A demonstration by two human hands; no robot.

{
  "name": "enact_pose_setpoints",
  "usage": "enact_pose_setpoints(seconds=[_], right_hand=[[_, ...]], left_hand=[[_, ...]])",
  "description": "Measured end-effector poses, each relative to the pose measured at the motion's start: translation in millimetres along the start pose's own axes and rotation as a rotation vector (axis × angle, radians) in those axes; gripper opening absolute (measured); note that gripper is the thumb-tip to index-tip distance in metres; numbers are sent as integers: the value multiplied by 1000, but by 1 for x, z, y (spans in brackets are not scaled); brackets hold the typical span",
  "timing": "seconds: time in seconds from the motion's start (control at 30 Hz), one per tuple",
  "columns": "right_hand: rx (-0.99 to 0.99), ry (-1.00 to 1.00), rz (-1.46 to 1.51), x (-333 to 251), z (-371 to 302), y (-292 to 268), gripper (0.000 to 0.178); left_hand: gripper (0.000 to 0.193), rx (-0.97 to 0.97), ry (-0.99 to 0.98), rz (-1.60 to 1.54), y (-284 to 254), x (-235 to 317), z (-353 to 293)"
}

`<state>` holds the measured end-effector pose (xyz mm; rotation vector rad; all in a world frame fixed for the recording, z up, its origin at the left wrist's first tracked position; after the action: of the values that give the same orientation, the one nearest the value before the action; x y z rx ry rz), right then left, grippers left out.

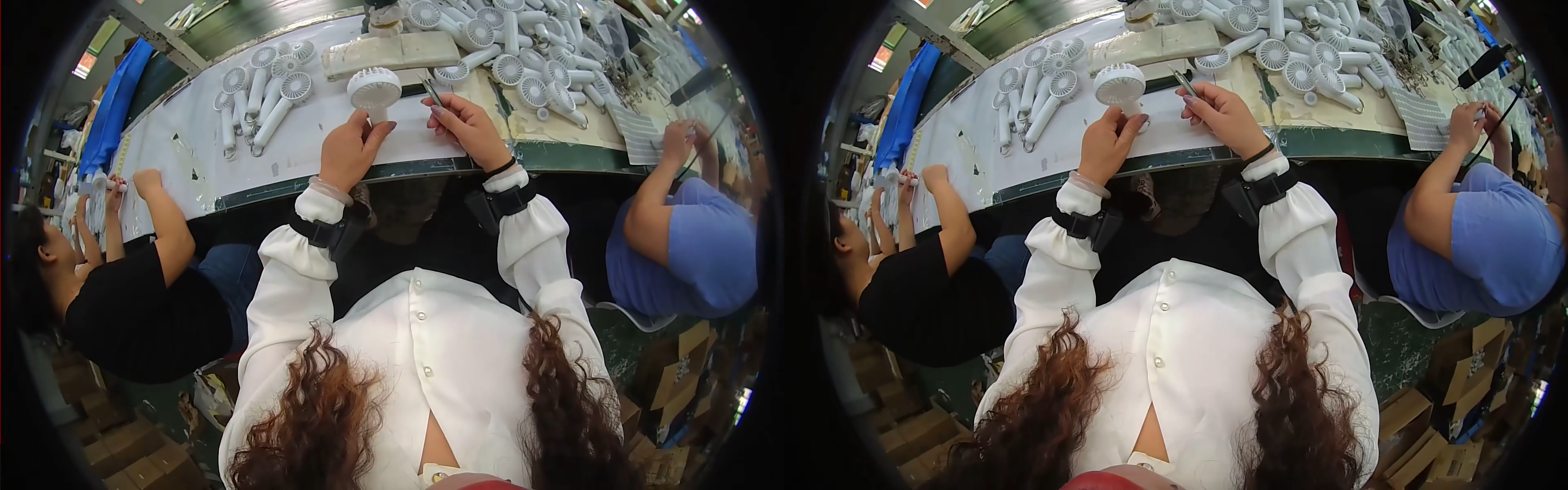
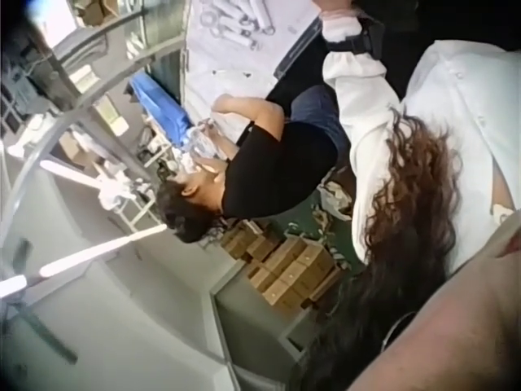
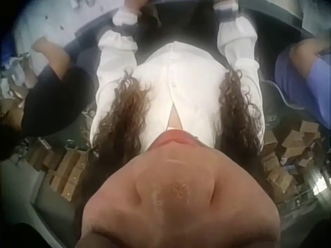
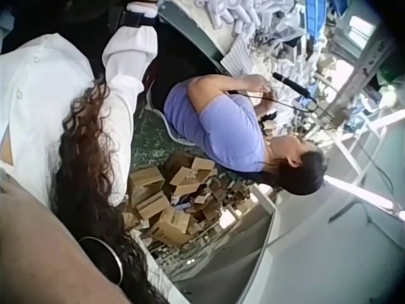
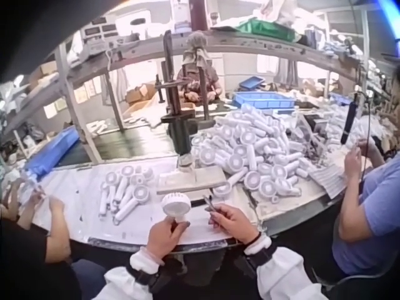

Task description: The person uses a utility knife to trim the plastic edges of a handheld fan handle, sets it down, and repeats the process with several more fans.

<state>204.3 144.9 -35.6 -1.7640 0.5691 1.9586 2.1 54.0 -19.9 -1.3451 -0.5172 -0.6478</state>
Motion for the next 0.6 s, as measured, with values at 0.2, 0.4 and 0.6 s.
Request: enact_pose_setpoints(seconds=[0.2,0.4,0.6], right_hand=[[6,-45,-8,1,0,1,29],[10,-57,-24,1,-1,1,29],[10,-55,-25,2,0,1,29]], left_hand=[[47,-1,4,24,0,-7,1],[48,-2,6,20,-1,-6,1],[49,-13,-3,9,-3,-8,0]])
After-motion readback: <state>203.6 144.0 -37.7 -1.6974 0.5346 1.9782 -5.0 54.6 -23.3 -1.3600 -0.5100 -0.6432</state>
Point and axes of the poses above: each hand's wrist, its own z-axis towards the middle knuckle, its own y-axis out of the palm, x = y × z, the point moved 4 cm from there along z, towards the middle knuckle, and after that the axes turned 15 degrees about -x, right-handed, at the moved point
